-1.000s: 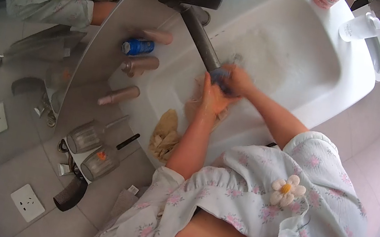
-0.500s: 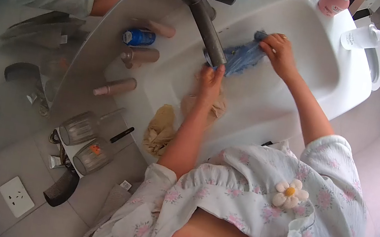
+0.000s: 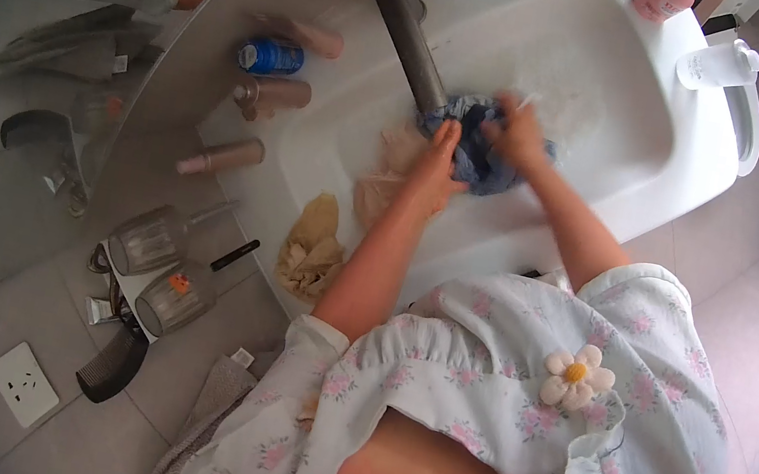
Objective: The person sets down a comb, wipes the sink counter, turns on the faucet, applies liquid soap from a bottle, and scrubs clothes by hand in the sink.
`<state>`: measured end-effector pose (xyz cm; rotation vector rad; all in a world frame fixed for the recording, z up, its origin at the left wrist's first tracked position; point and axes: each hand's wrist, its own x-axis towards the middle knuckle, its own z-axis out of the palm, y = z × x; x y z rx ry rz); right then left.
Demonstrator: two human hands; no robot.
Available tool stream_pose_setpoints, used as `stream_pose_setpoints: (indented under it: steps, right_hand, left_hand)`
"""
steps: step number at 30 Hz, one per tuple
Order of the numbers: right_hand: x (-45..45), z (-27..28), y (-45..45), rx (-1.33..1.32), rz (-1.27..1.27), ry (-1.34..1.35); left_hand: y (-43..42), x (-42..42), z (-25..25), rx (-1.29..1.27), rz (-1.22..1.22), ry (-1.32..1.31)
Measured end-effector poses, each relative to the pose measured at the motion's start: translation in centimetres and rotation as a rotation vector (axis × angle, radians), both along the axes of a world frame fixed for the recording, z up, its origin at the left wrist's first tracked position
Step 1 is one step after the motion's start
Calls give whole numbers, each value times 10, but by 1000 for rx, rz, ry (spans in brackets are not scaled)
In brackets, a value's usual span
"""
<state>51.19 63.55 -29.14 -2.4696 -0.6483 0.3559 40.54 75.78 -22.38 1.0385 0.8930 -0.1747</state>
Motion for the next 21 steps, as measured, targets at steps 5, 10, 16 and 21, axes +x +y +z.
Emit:
stream_pose_setpoints:
  steps: [5,10,16,21]
  right_hand:
    - [-72,64,43,358,150,375]
    - [-71,129,39,320,428,83]
    - [48,60,19,-81,398,-158]
    - [50,36,-14,-159,53,-158]
  left_hand:
    - [14,-13,-19,-512,335,-91]
    - [9,-3,29,-377,225,-217]
    - [0,11,-29,-294,216,-50]
    - [12,-6,-14,91,-42,18]
